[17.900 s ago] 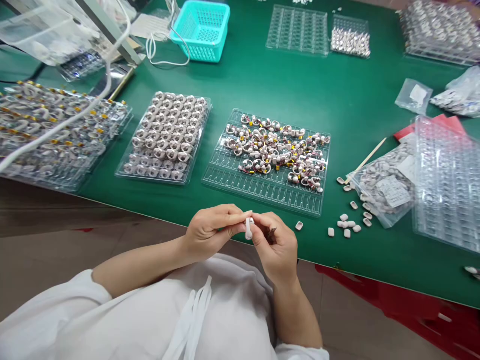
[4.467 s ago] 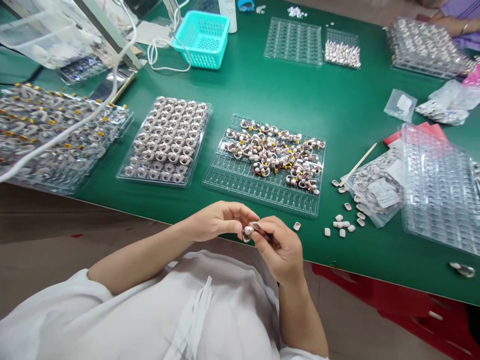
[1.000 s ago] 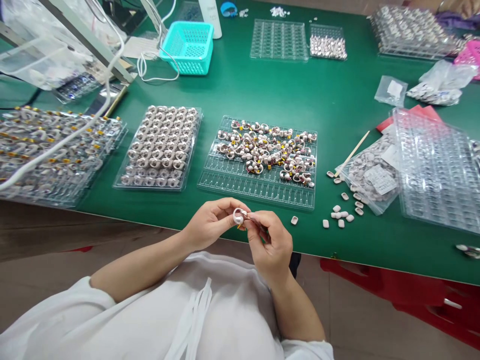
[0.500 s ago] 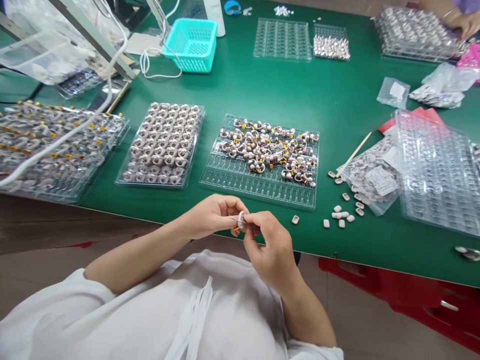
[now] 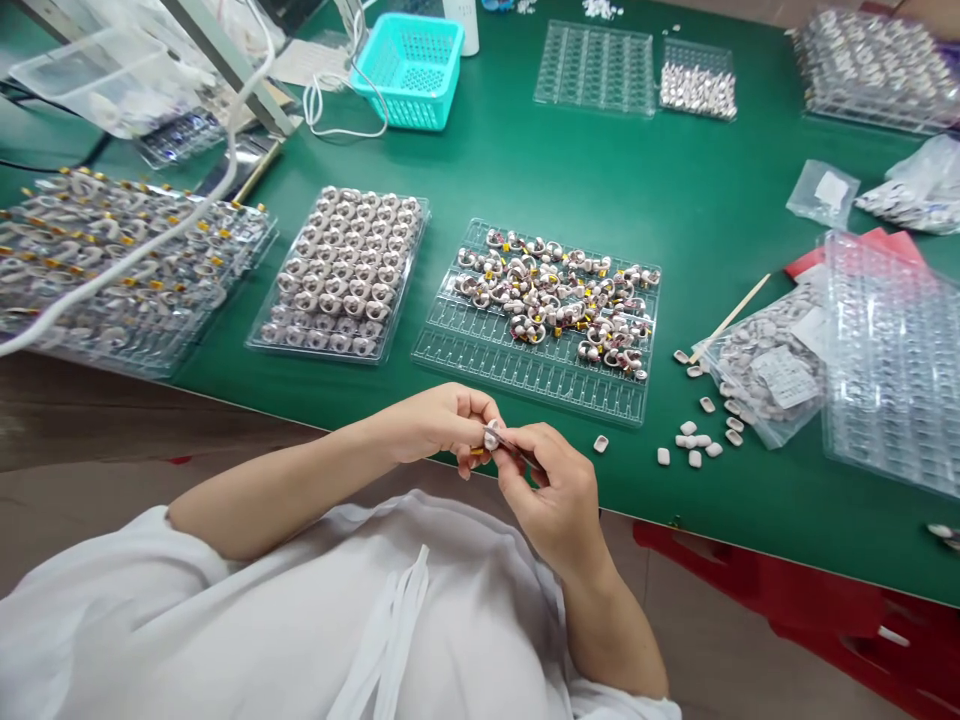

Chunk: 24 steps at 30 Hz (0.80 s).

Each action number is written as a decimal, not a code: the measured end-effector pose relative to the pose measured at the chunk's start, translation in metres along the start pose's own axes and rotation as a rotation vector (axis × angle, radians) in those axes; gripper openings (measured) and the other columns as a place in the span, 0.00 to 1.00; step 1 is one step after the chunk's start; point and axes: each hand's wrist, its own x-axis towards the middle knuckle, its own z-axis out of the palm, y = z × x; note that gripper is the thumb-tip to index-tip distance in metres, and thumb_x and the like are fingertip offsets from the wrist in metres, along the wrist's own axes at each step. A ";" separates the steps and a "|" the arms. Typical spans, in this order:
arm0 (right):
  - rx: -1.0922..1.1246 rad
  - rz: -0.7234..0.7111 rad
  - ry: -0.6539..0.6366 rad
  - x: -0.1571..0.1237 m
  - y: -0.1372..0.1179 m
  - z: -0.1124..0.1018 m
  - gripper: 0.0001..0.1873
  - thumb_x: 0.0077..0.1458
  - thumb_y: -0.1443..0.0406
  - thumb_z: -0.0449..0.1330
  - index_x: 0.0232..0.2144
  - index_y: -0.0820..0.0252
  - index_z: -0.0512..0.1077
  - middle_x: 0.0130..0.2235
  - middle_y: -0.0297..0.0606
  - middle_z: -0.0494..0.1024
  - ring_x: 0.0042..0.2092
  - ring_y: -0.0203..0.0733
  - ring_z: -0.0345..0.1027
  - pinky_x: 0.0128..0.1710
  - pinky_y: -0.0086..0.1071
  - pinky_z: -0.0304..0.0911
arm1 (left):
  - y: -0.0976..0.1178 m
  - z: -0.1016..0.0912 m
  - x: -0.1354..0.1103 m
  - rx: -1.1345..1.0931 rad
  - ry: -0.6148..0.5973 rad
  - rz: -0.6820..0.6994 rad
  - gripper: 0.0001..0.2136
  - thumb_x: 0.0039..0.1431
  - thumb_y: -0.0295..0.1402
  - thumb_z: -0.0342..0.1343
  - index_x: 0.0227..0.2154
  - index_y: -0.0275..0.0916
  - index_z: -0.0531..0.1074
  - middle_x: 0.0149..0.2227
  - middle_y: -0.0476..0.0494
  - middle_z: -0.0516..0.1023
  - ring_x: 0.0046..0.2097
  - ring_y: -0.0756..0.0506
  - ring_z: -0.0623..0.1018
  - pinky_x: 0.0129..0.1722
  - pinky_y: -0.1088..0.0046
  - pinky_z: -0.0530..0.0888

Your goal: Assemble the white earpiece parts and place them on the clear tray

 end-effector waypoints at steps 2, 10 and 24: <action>-0.037 0.023 -0.033 0.002 -0.002 -0.003 0.05 0.59 0.68 0.62 0.38 0.55 0.76 0.34 0.35 0.78 0.32 0.36 0.70 0.29 0.29 0.65 | 0.000 -0.001 0.001 0.011 -0.006 -0.003 0.04 0.42 0.23 0.61 0.25 0.34 0.75 0.20 0.51 0.77 0.21 0.53 0.75 0.22 0.78 0.77; -0.110 0.022 -0.119 0.011 -0.007 -0.009 0.02 0.59 0.67 0.60 0.33 0.56 0.74 0.31 0.34 0.76 0.29 0.34 0.67 0.25 0.27 0.60 | 0.003 -0.004 0.000 0.062 -0.053 -0.045 0.03 0.44 0.24 0.63 0.25 0.34 0.75 0.20 0.50 0.77 0.22 0.52 0.77 0.25 0.76 0.79; -0.075 0.199 -0.107 0.013 0.003 -0.010 0.09 0.61 0.60 0.60 0.33 0.58 0.75 0.29 0.34 0.75 0.28 0.35 0.65 0.25 0.27 0.57 | -0.013 -0.002 -0.001 0.173 0.059 0.320 0.08 0.54 0.29 0.64 0.36 0.32 0.77 0.34 0.42 0.83 0.32 0.50 0.81 0.36 0.73 0.80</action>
